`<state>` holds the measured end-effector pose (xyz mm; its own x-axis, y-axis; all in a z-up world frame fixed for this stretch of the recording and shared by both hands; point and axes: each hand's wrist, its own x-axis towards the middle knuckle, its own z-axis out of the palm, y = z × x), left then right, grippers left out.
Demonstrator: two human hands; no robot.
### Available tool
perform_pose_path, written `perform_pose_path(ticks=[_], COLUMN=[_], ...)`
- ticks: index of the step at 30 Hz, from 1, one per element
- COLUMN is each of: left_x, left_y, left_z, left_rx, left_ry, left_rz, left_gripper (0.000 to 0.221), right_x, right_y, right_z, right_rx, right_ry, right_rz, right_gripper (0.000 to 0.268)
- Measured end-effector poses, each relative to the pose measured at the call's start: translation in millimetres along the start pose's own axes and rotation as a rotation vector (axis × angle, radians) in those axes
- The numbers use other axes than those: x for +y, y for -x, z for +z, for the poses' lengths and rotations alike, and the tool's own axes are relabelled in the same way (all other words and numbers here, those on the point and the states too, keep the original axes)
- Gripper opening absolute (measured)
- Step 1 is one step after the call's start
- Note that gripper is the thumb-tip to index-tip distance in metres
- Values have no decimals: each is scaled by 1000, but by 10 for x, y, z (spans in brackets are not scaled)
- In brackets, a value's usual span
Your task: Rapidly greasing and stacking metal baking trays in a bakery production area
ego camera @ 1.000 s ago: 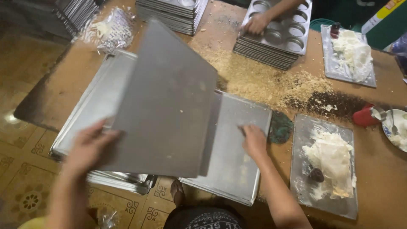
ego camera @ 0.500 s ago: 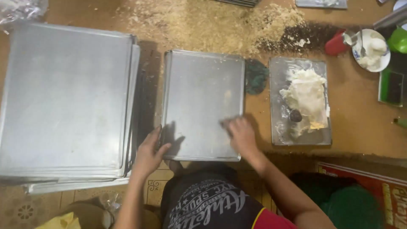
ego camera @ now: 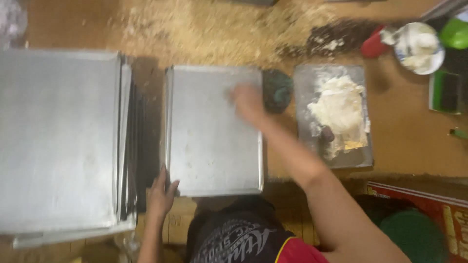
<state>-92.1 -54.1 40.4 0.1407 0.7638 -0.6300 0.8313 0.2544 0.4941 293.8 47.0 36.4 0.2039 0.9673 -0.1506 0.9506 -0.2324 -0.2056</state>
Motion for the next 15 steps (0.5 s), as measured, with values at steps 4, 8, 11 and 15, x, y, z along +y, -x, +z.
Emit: perform_pose_path(ticks=[4, 8, 11, 15], left_x=[-155, -245, -347, -709], left_y=[23, -117, -209, -512], left_z=[-34, 11, 78, 190], left_rx=[48, 2, 6, 23], left_ry=[-38, 33, 115, 174], left_rz=[11, -6, 9, 227], left_gripper=[64, 62, 60, 61], right_x=[-878, -888, -207, -51], right_y=[2048, 1285, 128, 115], right_z=[-252, -504, 59, 444], right_rx=[-403, -481, -11, 215], right_ry=[-311, -673, -93, 81], right_rz=[-512, -154, -58, -221], right_gripper=[22, 46, 39, 35])
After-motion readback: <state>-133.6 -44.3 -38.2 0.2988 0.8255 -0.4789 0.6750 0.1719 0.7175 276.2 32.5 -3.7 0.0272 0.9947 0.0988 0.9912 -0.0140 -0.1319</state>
